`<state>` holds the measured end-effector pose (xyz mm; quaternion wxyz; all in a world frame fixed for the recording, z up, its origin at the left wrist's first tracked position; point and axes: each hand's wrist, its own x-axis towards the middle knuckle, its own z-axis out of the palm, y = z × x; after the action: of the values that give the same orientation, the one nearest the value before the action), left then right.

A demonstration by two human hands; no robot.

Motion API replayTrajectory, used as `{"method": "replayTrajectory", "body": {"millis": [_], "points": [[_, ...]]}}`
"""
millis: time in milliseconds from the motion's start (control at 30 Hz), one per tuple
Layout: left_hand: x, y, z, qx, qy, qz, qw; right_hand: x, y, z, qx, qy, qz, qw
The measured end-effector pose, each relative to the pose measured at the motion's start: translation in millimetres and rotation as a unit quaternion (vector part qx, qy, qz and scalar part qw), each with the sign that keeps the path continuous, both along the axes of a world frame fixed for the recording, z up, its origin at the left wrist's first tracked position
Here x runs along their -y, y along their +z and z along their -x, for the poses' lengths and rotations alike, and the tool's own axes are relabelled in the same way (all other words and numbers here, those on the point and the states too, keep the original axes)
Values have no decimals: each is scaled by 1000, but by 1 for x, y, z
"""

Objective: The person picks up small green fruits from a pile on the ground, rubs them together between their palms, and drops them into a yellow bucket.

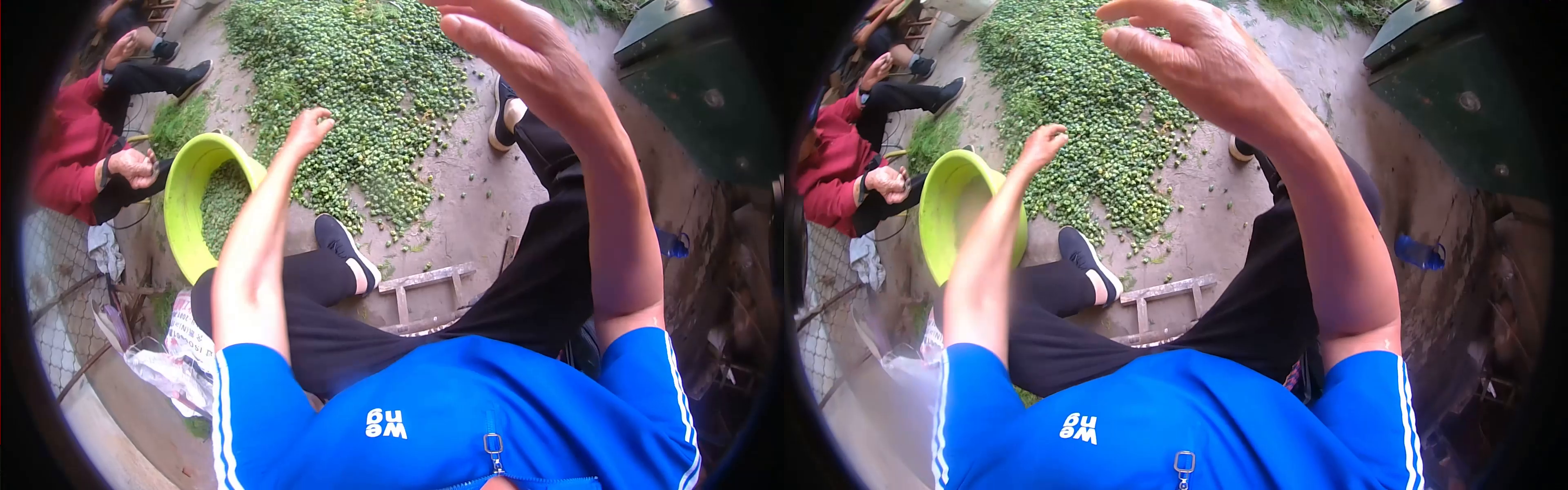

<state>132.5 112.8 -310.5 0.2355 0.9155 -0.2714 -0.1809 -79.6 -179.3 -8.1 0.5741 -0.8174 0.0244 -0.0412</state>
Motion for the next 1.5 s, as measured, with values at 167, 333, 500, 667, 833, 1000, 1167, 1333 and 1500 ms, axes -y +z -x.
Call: {"method": "replayTrajectory", "body": {"millis": [167,333,500,667,833,1000,1167,1333,1500], "points": [[7,-98,33,36,-6,-52,998,16,-14,-4,108,77,119,984],[20,-114,72,66,43,-116,990,8,-14,-5,116,64,225,965],[28,-111,106,102,49,-96,989,14,-29,-2,98,81,207,970],[9,-173,116,70,138,21,988,11,-29,-2,80,96,216,969],[6,-139,101,-420,471,439,640,6,-30,-3,93,106,251,958],[15,-50,82,-523,354,643,434,-8,-38,-18,22,67,-35,997],[68,83,67,-512,195,743,384,-38,-81,-49,-80,-65,-405,909],[116,204,103,-392,250,728,504,-85,-112,-61,-93,-133,-632,758],[139,249,131,-192,199,694,665,-95,-85,-72,-53,-97,-815,569]]}}
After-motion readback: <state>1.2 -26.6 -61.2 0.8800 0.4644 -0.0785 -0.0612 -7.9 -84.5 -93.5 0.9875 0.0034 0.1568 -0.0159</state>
